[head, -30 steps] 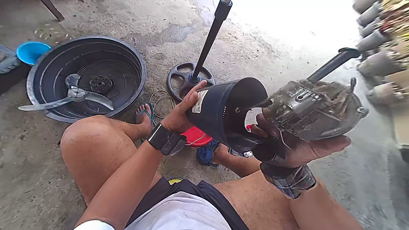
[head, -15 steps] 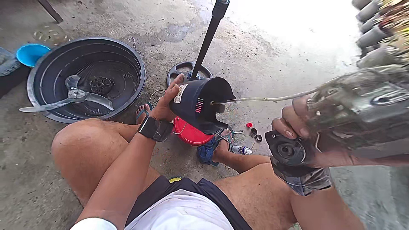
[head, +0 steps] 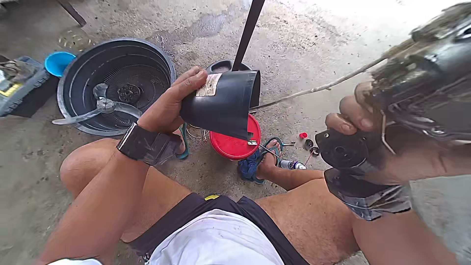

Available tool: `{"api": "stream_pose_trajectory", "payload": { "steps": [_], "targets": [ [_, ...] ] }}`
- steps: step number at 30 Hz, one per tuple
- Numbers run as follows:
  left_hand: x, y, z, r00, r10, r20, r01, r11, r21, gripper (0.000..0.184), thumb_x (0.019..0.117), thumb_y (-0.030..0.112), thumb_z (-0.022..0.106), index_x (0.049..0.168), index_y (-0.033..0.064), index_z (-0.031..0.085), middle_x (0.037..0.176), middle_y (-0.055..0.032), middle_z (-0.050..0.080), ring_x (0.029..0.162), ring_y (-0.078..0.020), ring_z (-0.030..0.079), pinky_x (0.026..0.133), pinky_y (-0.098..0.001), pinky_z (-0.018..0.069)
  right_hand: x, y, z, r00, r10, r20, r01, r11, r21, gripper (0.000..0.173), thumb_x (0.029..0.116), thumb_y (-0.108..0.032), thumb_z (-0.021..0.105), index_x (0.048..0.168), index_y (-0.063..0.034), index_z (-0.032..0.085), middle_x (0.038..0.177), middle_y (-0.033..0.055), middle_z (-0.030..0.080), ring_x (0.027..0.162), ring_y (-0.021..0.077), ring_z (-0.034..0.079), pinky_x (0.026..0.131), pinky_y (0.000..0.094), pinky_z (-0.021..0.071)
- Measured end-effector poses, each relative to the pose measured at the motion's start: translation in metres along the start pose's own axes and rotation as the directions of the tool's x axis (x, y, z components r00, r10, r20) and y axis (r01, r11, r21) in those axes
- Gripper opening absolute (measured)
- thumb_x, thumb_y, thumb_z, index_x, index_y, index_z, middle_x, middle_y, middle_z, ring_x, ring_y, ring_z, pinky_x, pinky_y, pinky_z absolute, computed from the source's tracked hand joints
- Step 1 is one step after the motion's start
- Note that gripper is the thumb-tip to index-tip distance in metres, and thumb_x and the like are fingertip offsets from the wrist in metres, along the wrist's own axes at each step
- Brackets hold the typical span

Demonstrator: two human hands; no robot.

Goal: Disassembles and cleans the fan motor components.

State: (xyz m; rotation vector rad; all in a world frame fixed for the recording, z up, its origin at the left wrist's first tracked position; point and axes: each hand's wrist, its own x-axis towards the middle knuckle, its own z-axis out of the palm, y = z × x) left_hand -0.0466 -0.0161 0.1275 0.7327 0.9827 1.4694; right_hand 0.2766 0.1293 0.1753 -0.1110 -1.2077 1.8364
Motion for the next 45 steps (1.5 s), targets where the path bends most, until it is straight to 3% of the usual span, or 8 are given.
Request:
{"api": "stream_pose_trajectory", "payload": {
  "steps": [6, 12, 16, 21, 26, 31, 36, 45],
  "targets": [
    [0.019, -0.026, 0.03, 0.962, -0.1, -0.255, 0.156, 0.965, 0.209, 0.092, 0.0927, 0.046, 0.072, 0.163, 0.0185, 0.018, 0.124, -0.0119, 0.067, 0.103, -0.0223, 0.071, 0.086, -0.0416, 0.0623, -0.005, 0.028, 0.019, 0.986, 0.151, 0.074, -0.163, 0.968, 0.193, 0.085, 0.0705, -0.08, 0.066, 0.116, -0.0092, 0.059, 0.085, 0.0067, 0.059, 0.072, 0.0185, 0.06, 0.066, 0.0355, 0.055],
    [0.001, -0.024, -0.005, 0.999, -0.021, -0.027, 0.02, 0.999, -0.038, 0.034, 0.1061, 0.041, 0.046, 0.13, 0.0193, 0.057, 0.106, -0.0027, 0.07, 0.097, -0.0148, 0.07, 0.082, -0.037, 0.0615, -0.006, 0.025, 0.003, 0.992, 0.085, 0.095, -0.105, 0.968, 0.229, 0.095, 0.0572, -0.073, 0.082, 0.118, -0.0056, 0.057, 0.09, 0.0071, 0.061, 0.073, 0.0179, 0.06, 0.064, 0.0334, 0.0548],
    [-0.03, -0.04, -0.035, 0.971, -0.12, 0.204, 0.203, 0.868, -0.453, 0.064, 0.0975, 0.07, 0.041, 0.123, 0.0184, 0.068, 0.115, -0.0128, 0.07, 0.106, -0.0291, 0.069, 0.084, -0.0544, 0.0593, 0.016, 0.007, 0.031, 0.975, 0.166, 0.148, -0.211, 0.9, 0.382, 0.093, 0.063, -0.081, 0.067, 0.115, -0.005, 0.054, 0.091, 0.0074, 0.054, 0.069, 0.0167, 0.056, 0.061, 0.0299, 0.0522],
    [-0.029, -0.065, -0.025, 0.969, -0.186, 0.165, 0.246, 0.805, -0.539, 0.093, 0.0828, 0.093, 0.027, 0.116, 0.0145, 0.066, 0.091, -0.0159, 0.068, 0.065, -0.0249, 0.067, 0.047, -0.0381, 0.0544, 0.017, 0.008, 0.035, 0.972, 0.194, 0.136, -0.235, 0.861, 0.451, 0.093, 0.0688, -0.084, 0.057, 0.116, -0.0039, 0.051, 0.092, 0.0101, 0.053, 0.071, 0.0191, 0.058, 0.061, 0.0314, 0.0535],
    [-0.01, -0.077, -0.004, 0.972, -0.17, 0.162, 0.223, 0.885, -0.41, 0.088, 0.0791, 0.091, 0.043, 0.142, 0.0305, 0.055, 0.12, -0.0084, 0.071, 0.095, -0.0213, 0.072, 0.066, -0.0357, 0.0607, 0.003, 0.017, 0.04, 0.967, 0.201, 0.157, -0.243, 0.915, 0.323, 0.1, 0.0616, -0.085, 0.068, 0.122, -0.0055, 0.055, 0.089, 0.0084, 0.056, 0.07, 0.019, 0.059, 0.061, 0.0331, 0.0535],
    [0.002, -0.085, 0.034, 0.986, -0.151, 0.073, 0.161, 0.974, -0.16, 0.079, 0.0755, 0.072, 0.074, 0.133, 0.0224, 0.052, 0.107, -0.0039, 0.072, 0.093, -0.0168, 0.073, 0.077, -0.0332, 0.0626, -0.007, 0.024, 0.043, 0.975, 0.205, 0.086, -0.222, 0.916, 0.335, 0.084, 0.0658, -0.077, 0.073, 0.113, -0.0073, 0.062, 0.079, 0.0081, 0.061, 0.069, 0.0192, 0.063, 0.063, 0.0357, 0.0559],
    [0.009, -0.096, 0.054, 0.993, -0.112, 0.023, 0.115, 0.977, -0.18, 0.063, 0.0894, 0.073, 0.056, 0.125, 0.0215, 0.062, 0.107, -0.0028, 0.072, 0.098, -0.0151, 0.071, 0.082, -0.0345, 0.0608, -0.006, 0.024, 0.046, 0.985, 0.162, 0.059, -0.173, 0.94, 0.295, 0.081, 0.0662, -0.077, 0.073, 0.112, -0.011, 0.063, 0.08, 0.0056, 0.06, 0.072, 0.0176, 0.062, 0.066, 0.0349, 0.0563],
    [0.003, -0.081, 0.053, 0.98, -0.191, 0.051, 0.197, 0.957, -0.213, 0.053, 0.0879, 0.067, 0.063, 0.118, 0.0229, 0.064, 0.103, -0.0049, 0.072, 0.093, -0.0194, 0.071, 0.078, -0.041, 0.0614, -0.015, 0.033, 0.034, 0.983, 0.143, 0.116, -0.166, 0.961, 0.222, 0.069, 0.0719, -0.072, 0.074, 0.109, -0.0144, 0.066, 0.086, 0.0053, 0.065, 0.08, 0.0179, 0.066, 0.072, 0.0354, 0.0576]
  ]
}}
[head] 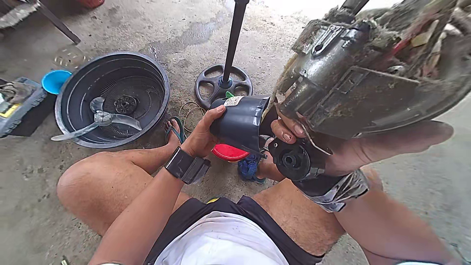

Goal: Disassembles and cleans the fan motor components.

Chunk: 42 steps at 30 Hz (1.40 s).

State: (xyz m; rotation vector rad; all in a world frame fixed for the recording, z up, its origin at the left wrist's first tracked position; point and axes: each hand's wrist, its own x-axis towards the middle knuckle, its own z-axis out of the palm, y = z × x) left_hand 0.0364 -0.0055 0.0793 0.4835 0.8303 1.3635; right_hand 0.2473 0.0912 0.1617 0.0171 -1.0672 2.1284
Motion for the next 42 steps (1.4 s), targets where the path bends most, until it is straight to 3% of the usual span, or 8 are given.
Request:
{"api": "stream_pose_trajectory", "payload": {
  "steps": [10, 16, 20, 24, 31, 36, 38, 42],
  "targets": [
    [-0.021, 0.011, -0.022, 0.971, 0.204, -0.123, -0.188, 0.974, 0.129, 0.093, 0.0796, 0.06, 0.079, 0.155, 0.0313, 0.033, 0.122, -0.0056, 0.067, 0.102, -0.0199, 0.07, 0.08, -0.039, 0.0622, -0.001, -0.016, -0.012, 0.991, -0.131, -0.031, 0.129, 0.989, -0.076, 0.094, 0.0588, -0.08, 0.076, 0.117, -0.0084, 0.059, 0.086, 0.0045, 0.062, 0.074, 0.015, 0.062, 0.066, 0.0314, 0.0549],
    [-0.053, 0.032, -0.049, 0.904, 0.428, -0.014, -0.426, 0.902, 0.067, 0.053, 0.0919, 0.059, 0.066, 0.134, 0.0287, 0.057, 0.114, 0.0021, 0.07, 0.103, -0.0115, 0.069, 0.081, -0.0334, 0.0615, 0.022, -0.041, -0.012, 0.999, -0.021, -0.025, 0.023, 0.993, 0.115, 0.089, 0.0705, -0.084, 0.058, 0.114, -0.0062, 0.054, 0.087, 0.0065, 0.053, 0.067, 0.0163, 0.055, 0.057, 0.0293, 0.0516],
    [-0.084, 0.037, -0.048, 0.735, 0.637, 0.23, -0.644, 0.763, -0.056, 0.039, 0.0993, 0.047, 0.058, 0.133, 0.0284, 0.066, 0.118, 0.0127, 0.073, 0.111, 0.0027, 0.065, 0.097, -0.0206, 0.0533, 0.015, -0.049, -0.033, 0.999, 0.041, 0.01, -0.042, 0.974, 0.224, 0.091, 0.0633, -0.067, 0.08, 0.123, -0.0028, 0.058, 0.09, 0.009, 0.06, 0.068, 0.0183, 0.061, 0.059, 0.0307, 0.0551],
    [-0.103, 0.056, -0.057, 0.72, 0.641, 0.266, -0.69, 0.621, 0.371, 0.103, 0.0777, 0.043, 0.087, 0.16, 0.0314, 0.025, 0.148, 0.0052, 0.053, 0.133, -0.0119, 0.054, 0.108, -0.0312, 0.0506, 0.001, -0.042, -0.023, 0.992, 0.114, 0.051, -0.121, 0.976, 0.18, 0.071, 0.0765, -0.046, 0.078, 0.133, -0.0073, 0.06, 0.084, 0.0049, 0.063, 0.065, 0.0137, 0.062, 0.06, 0.0256, 0.0547],
    [-0.054, 0.022, -0.029, 0.545, 0.834, 0.089, -0.569, 0.29, 0.769, 0.129, 0.0529, 0.029, 0.102, 0.158, 0.0288, 0.028, 0.153, -0.0088, 0.039, 0.138, -0.0262, 0.046, 0.112, -0.0438, 0.0483, -0.021, -0.014, -0.018, 0.935, 0.208, 0.288, -0.304, 0.889, 0.343, 0.051, 0.1034, -0.025, 0.053, 0.151, -0.009, 0.047, 0.087, 0.0084, 0.073, 0.071, 0.0187, 0.074, 0.064, 0.0279, 0.063],
    [-0.049, 0.012, -0.057, 0.75, 0.66, 0.051, -0.66, 0.74, 0.133, 0.073, 0.0848, 0.045, 0.08, 0.149, 0.0358, 0.046, 0.135, 0.0059, 0.063, 0.12, -0.011, 0.063, 0.097, -0.0353, 0.057, -0.018, -0.023, -0.017, 0.954, 0.144, 0.264, -0.212, 0.945, 0.249, 0.051, 0.101, -0.026, 0.058, 0.149, -0.0127, 0.048, 0.078, 0.0091, 0.072, 0.063, 0.0202, 0.074, 0.058, 0.0308, 0.0625],
    [-0.055, 0.017, -0.069, 0.898, 0.434, 0.075, -0.416, 0.892, -0.175, 0.05, 0.0853, 0.059, 0.071, 0.122, 0.0246, 0.07, 0.111, -0.0048, 0.074, 0.101, -0.0194, 0.071, 0.081, -0.0422, 0.0609, -0.016, -0.03, -0.013, 0.97, 0.087, 0.229, -0.145, 0.956, 0.254, 0.065, 0.0963, -0.031, 0.065, 0.155, -0.0156, 0.042, 0.083, 0.0097, 0.07, 0.064, 0.0209, 0.072, 0.059, 0.0337, 0.0629],
    [-0.05, 0.026, -0.068, 0.999, 0.044, -0.027, -0.049, 0.978, -0.204, 0.066, 0.0924, 0.078, 0.04, 0.112, 0.0235, 0.071, 0.103, -0.0067, 0.073, 0.097, -0.0211, 0.071, 0.078, -0.047, 0.0607, -0.006, -0.034, -0.015, 0.97, 0.144, 0.195, -0.178, 0.97, 0.169, 0.095, 0.0722, -0.062, 0.076, 0.147, -0.0112, 0.045, 0.091, 0.0059, 0.062, 0.071, 0.0175, 0.064, 0.065, 0.0325, 0.0578]
  ]
}}
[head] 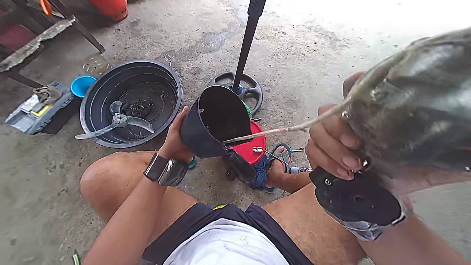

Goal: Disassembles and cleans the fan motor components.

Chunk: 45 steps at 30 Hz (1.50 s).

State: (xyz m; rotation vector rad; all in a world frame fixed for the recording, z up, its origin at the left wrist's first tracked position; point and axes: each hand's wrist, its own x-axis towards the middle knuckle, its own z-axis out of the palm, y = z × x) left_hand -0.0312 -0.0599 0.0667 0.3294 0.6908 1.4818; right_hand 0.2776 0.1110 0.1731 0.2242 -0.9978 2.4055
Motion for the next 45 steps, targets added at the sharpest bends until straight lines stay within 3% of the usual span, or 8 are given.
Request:
{"api": "stream_pose_trajectory", "payload": {
  "steps": [3, 5, 10, 19, 28, 32, 35, 45],
  "targets": [
    [0.016, -0.013, -0.011, 0.998, -0.053, -0.031, 0.055, 0.997, 0.061, 0.062, 0.1006, 0.07, 0.03, 0.103, 0.0238, 0.072, 0.088, -0.001, 0.073, 0.078, -0.0122, 0.071, 0.062, -0.0344, 0.0603, 0.015, 0.009, 0.008, 0.981, 0.025, -0.191, -0.017, 0.999, 0.042, 0.091, 0.0671, -0.08, 0.066, 0.116, -0.0037, 0.059, 0.084, 0.0084, 0.058, 0.066, 0.0191, 0.061, 0.06, 0.033, 0.056],
    [0.03, -0.025, -0.026, 0.997, -0.057, -0.059, 0.06, 0.997, 0.05, 0.061, 0.101, 0.069, 0.031, 0.098, 0.0232, 0.071, 0.08, 0.0002, 0.07, 0.068, -0.0113, 0.068, 0.053, -0.0316, 0.0567, 0.02, 0.012, -0.002, 0.972, 0.05, -0.231, -0.051, 0.999, 0.002, 0.093, 0.0699, -0.088, 0.056, 0.117, -0.0076, 0.059, 0.085, 0.0071, 0.057, 0.066, 0.017, 0.059, 0.058, 0.0304, 0.0541],
    [0.07, -0.028, -0.05, 0.974, -0.17, -0.15, 0.173, 0.985, 0.005, 0.061, 0.1039, 0.062, 0.025, 0.109, 0.0178, 0.067, 0.096, -0.0073, 0.072, 0.087, -0.0203, 0.07, 0.072, -0.0435, 0.0598, 0.012, 0.02, -0.029, 0.93, 0.053, -0.365, -0.108, 0.986, -0.131, 0.077, 0.085, -0.082, 0.047, 0.117, -0.0122, 0.061, 0.083, 0.0045, 0.059, 0.067, 0.0153, 0.062, 0.06, 0.0304, 0.0558],
    [0.116, -0.036, -0.068, 0.915, -0.242, -0.322, 0.345, 0.884, 0.316, 0.051, 0.1076, 0.054, 0.028, 0.103, 0.0168, 0.062, 0.083, -0.003, 0.068, 0.074, -0.015, 0.068, 0.063, -0.0355, 0.0579, -0.018, 0.031, -0.058, 0.811, 0.04, -0.583, -0.226, 0.942, -0.25, 0.075, 0.0779, -0.077, 0.064, 0.116, -0.0123, 0.064, 0.083, 0.0062, 0.064, 0.066, 0.0167, 0.065, 0.06, 0.0309, 0.0578],
    [0.146, -0.034, -0.057, 0.879, -0.323, -0.35, 0.47, 0.71, 0.525, 0.064, 0.1031, 0.064, 0.035, 0.13, 0.0119, 0.06, 0.121, -0.0148, 0.064, 0.11, -0.0268, 0.064, 0.091, -0.0539, 0.0537, -0.039, 0.039, -0.083, 0.731, 0.061, -0.68, -0.248, 0.952, -0.181, 0.073, 0.0809, -0.074, 0.063, 0.118, -0.0114, 0.065, 0.086, 0.0087, 0.067, 0.07, 0.0197, 0.068, 0.063, 0.0339, 0.0607],
    [0.145, -0.023, -0.041, 0.845, -0.279, -0.455, 0.53, 0.546, 0.649, 0.079, 0.1013, 0.072, 0.022, 0.139, 0.0099, 0.053, 0.131, -0.0213, 0.06, 0.114, -0.0356, 0.063, 0.084, -0.0607, 0.0529, -0.043, 0.042, -0.088, 0.702, 0.057, -0.71, -0.227, 0.963, -0.146, 0.072, 0.0836, -0.074, 0.061, 0.118, -0.01, 0.065, 0.088, 0.0111, 0.068, 0.073, 0.0215, 0.069, 0.066, 0.0354, 0.0615],
    [0.141, -0.02, -0.033, 0.821, -0.27, -0.503, 0.556, 0.576, 0.599, 0.087, 0.097, 0.078, 0.02, 0.149, 0.0128, 0.043, 0.141, -0.0259, 0.051, 0.121, -0.0438, 0.057, 0.086, -0.0677, 0.0494, -0.044, 0.045, -0.089, 0.685, 0.039, -0.728, -0.249, 0.951, -0.183, 0.071, 0.0838, -0.073, 0.062, 0.119, -0.0118, 0.065, 0.091, 0.0111, 0.069, 0.075, 0.0217, 0.07, 0.067, 0.0356, 0.0621],
    [0.132, -0.032, -0.054, 0.899, -0.194, -0.393, 0.437, 0.468, 0.768, 0.08, 0.0993, 0.064, 0.049, 0.163, 0.0241, 0.022, 0.158, -0.0123, 0.041, 0.136, -0.0356, 0.05, 0.096, -0.0666, 0.0474, -0.05, 0.059, -0.09, 0.581, 0.041, -0.813, -0.288, 0.945, -0.158, 0.059, 0.0871, -0.065, 0.064, 0.12, -0.0155, 0.065, 0.094, 0.009, 0.071, 0.08, 0.0203, 0.072, 0.072, 0.0378, 0.0631]
  ]
}}
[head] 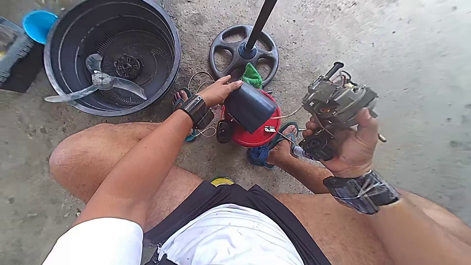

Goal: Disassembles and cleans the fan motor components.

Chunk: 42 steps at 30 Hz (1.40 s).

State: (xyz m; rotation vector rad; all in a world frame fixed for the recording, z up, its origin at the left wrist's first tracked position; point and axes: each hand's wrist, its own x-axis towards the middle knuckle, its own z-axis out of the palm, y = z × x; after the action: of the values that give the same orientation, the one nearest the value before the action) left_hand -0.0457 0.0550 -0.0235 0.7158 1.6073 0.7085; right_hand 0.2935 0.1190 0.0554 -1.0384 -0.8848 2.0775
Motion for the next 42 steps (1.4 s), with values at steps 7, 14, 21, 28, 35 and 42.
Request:
{"api": "stream_pose_trajectory", "payload": {
  "steps": [7, 14, 21, 28, 35, 42],
  "targets": [
    [-0.025, -0.004, 0.004, 0.994, 0.105, 0.025, -0.106, 0.992, 0.065, 0.08, 0.101, 0.049, 0.059, 0.162, 0.0115, 0.023, 0.164, -0.0145, 0.032, 0.14, -0.0269, 0.048, 0.11, -0.0483, 0.0441, -0.003, 0.006, 0.003, 0.997, -0.016, -0.07, 0.013, 0.999, -0.042, 0.05, 0.0945, -0.06, 0.056, 0.119, -0.0168, 0.063, 0.096, 0.0091, 0.071, 0.082, 0.022, 0.072, 0.072, 0.0411, 0.0628],
    [-0.091, 0.043, 0.014, 0.927, 0.371, -0.058, -0.363, 0.925, 0.11, 0.077, 0.1003, 0.048, 0.06, 0.163, 0.021, 0.024, 0.139, -0.0105, 0.061, 0.118, -0.0189, 0.064, 0.102, -0.0432, 0.0516, -0.013, 0.006, 0.016, 0.999, -0.024, 0.038, 0.026, 0.999, -0.046, 0.053, 0.0894, -0.061, 0.064, 0.12, -0.0169, 0.064, 0.095, 0.0089, 0.072, 0.081, 0.0206, 0.072, 0.071, 0.0401, 0.0627],
    [-0.155, 0.081, 0.021, 0.877, 0.481, -0.018, -0.475, 0.858, -0.196, 0.067, 0.1054, 0.049, 0.046, 0.162, 0.0228, 0.024, 0.139, -0.008, 0.061, 0.125, -0.0246, 0.062, 0.099, -0.046, 0.0545, -0.019, -0.002, 0.047, 0.96, -0.041, 0.278, 0.067, 0.994, -0.083, 0.046, 0.088, -0.058, 0.066, 0.114, -0.0206, 0.066, 0.094, 0.0043, 0.071, 0.079, 0.0148, 0.07, 0.067, 0.034, 0.0607],
    [-0.155, 0.073, 0.005, 0.874, 0.455, 0.17, -0.227, 0.692, -0.686, 0.077, 0.0995, 0.073, 0.009, 0.16, 0.0264, 0.019, 0.126, -0.0145, 0.068, 0.106, -0.0276, 0.071, 0.089, -0.0434, 0.0581, -0.024, -0.016, 0.088, 0.768, 0.081, 0.635, 0.006, 0.991, -0.134, 0.049, 0.0861, -0.059, 0.07, 0.11, -0.0156, 0.069, 0.087, 0.0103, 0.072, 0.073, 0.0193, 0.072, 0.067, 0.0338, 0.0614],
    [-0.187, 0.058, 0.01, 0.726, 0.593, 0.349, -0.103, 0.595, -0.797, 0.077, 0.0886, 0.083, 0.041, 0.143, 0.0294, 0.056, 0.118, -0.0059, 0.071, 0.102, -0.0215, 0.071, 0.082, -0.0454, 0.0613, -0.025, -0.024, 0.112, 0.519, 0.169, 0.838, -0.119, 0.985, -0.125, 0.043, 0.0928, -0.056, 0.065, 0.114, -0.0195, 0.073, 0.098, 0.0093, 0.076, 0.084, 0.02, 0.075, 0.073, 0.0352, 0.0637],
    [-0.21, 0.054, 0.02, 0.902, 0.345, 0.26, -0.103, 0.757, -0.646, 0.085, 0.0896, 0.086, 0.026, 0.131, 0.0201, 0.058, 0.111, -0.0109, 0.071, 0.097, -0.0259, 0.072, 0.076, -0.0461, 0.0621, -0.019, 0.003, 0.13, 0.499, 0.107, 0.86, -0.137, 0.99, -0.044, 0.047, 0.0872, -0.062, 0.067, 0.111, -0.0221, 0.073, 0.096, 0.0075, 0.075, 0.083, 0.0205, 0.074, 0.071, 0.0393, 0.0628]
  ]
}}
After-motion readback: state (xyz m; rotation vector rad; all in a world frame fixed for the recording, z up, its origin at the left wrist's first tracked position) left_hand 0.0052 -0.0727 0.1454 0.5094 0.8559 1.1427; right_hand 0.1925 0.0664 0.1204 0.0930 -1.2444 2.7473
